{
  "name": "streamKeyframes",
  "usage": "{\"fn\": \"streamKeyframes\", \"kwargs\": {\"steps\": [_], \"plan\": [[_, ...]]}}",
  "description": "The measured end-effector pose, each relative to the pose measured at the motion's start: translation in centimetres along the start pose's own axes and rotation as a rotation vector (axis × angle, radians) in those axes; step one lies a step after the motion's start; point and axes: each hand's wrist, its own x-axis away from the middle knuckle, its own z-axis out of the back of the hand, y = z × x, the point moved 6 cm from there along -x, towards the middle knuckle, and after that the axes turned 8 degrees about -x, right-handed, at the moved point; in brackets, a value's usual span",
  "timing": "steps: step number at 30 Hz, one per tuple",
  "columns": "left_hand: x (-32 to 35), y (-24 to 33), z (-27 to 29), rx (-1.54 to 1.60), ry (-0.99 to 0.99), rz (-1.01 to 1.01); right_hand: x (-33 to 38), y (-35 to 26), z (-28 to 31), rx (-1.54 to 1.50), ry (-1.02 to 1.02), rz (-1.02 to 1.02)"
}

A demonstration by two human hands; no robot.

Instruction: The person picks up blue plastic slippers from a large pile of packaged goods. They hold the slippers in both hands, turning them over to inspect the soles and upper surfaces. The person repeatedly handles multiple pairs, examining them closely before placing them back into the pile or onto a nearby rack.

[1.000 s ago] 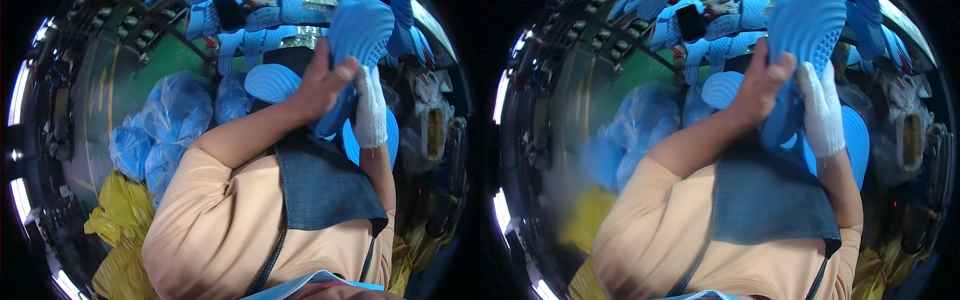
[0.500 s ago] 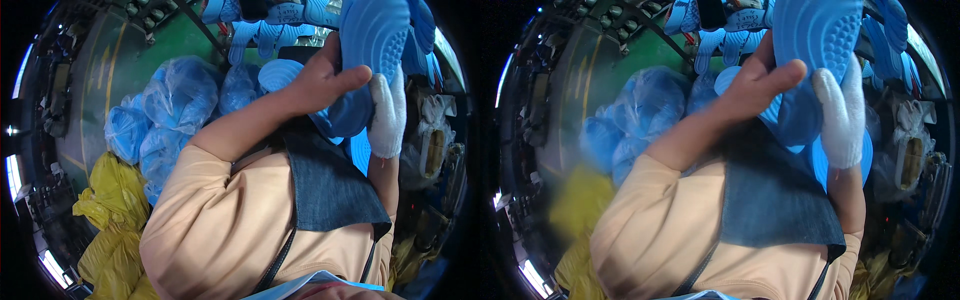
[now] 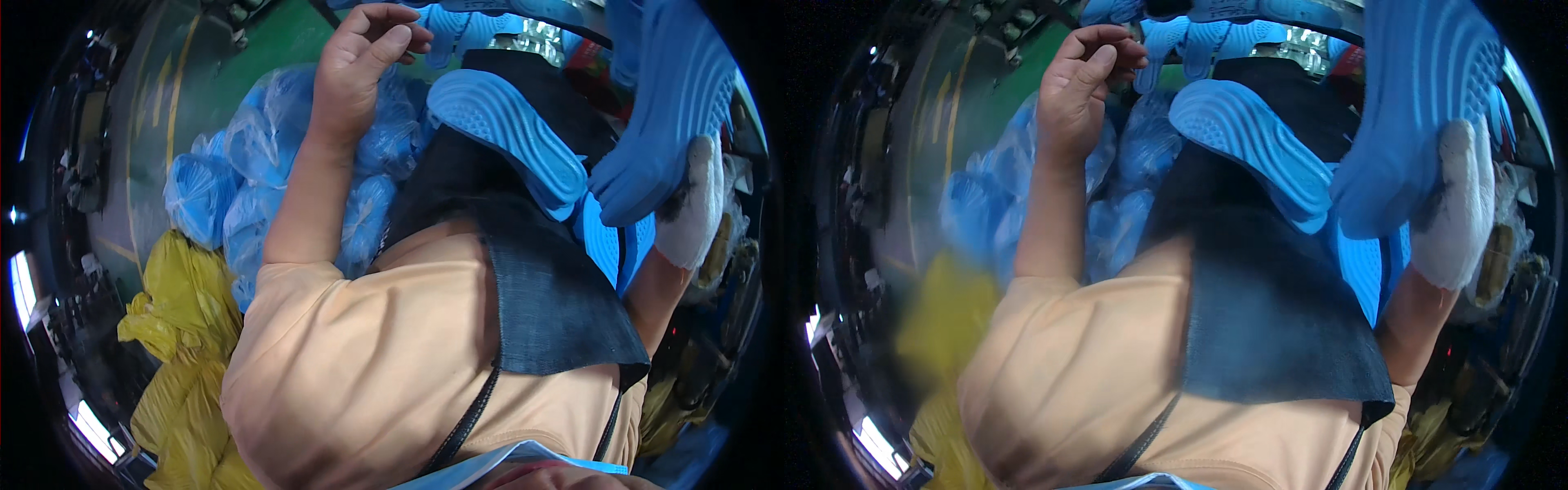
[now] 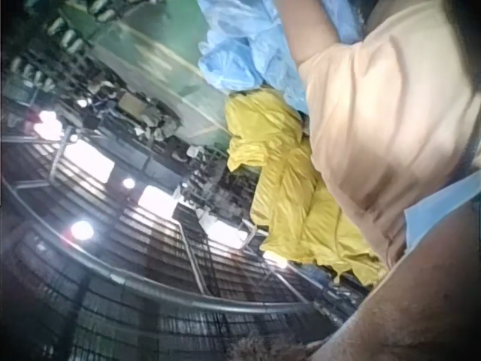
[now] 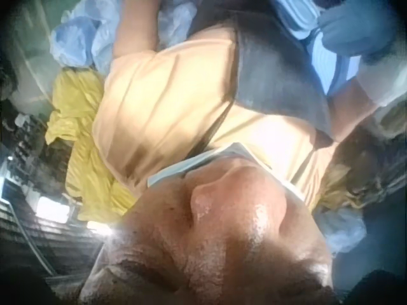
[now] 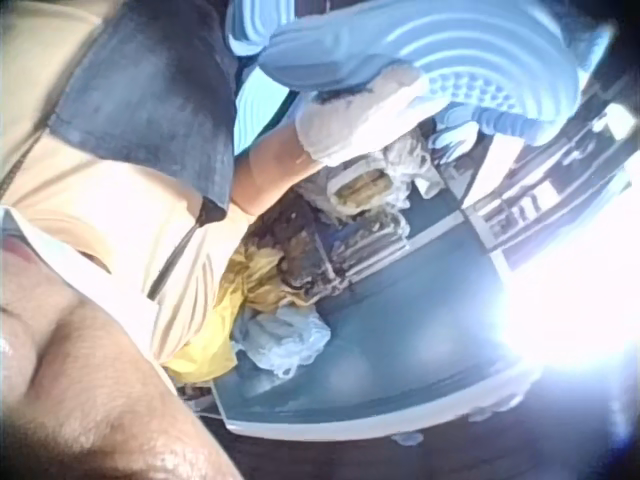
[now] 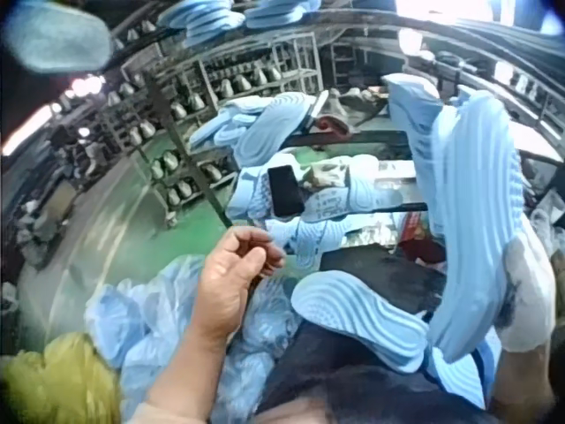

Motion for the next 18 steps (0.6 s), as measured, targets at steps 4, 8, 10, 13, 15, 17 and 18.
{"fn": "streamKeyframes", "kwargs": {"steps": [4, 8, 10, 13, 15, 17, 18], "plan": [[3.1, -1.9, 5.2, -0.179, 0.141, 0.151, 1.3, -0.3, 2.3, 0.558, 0.062, 0.342], [8.2, -6.9, 12.2, -0.393, 0.308, 0.429, 1.1, 2.6, 3.0, -0.108, 0.241, -0.099], [10.7, -8.8, 13.7, -0.461, 0.298, 0.602, 0.7, 2.0, 3.2, 0.349, 0.028, 0.28], [12.5, -11.3, 10.6, -0.421, 0.131, 0.718, 1.1, 0.6, 1.6, 0.684, -0.105, 0.538], [12.3, -11.9, 6.2, -0.349, 0.008, 0.673, 0.8, 0.6, 1.2, 0.614, -0.103, 0.475], [11.0, -12.2, 1.9, -0.218, -0.024, 0.641, -0.2, 1.5, 0.6, 0.116, -0.012, 0.065], [10.3, -12.1, 0.1, -0.211, -0.049, 0.66, -0.2, 2.1, -0.3, -0.282, 0.143, -0.195]]}}
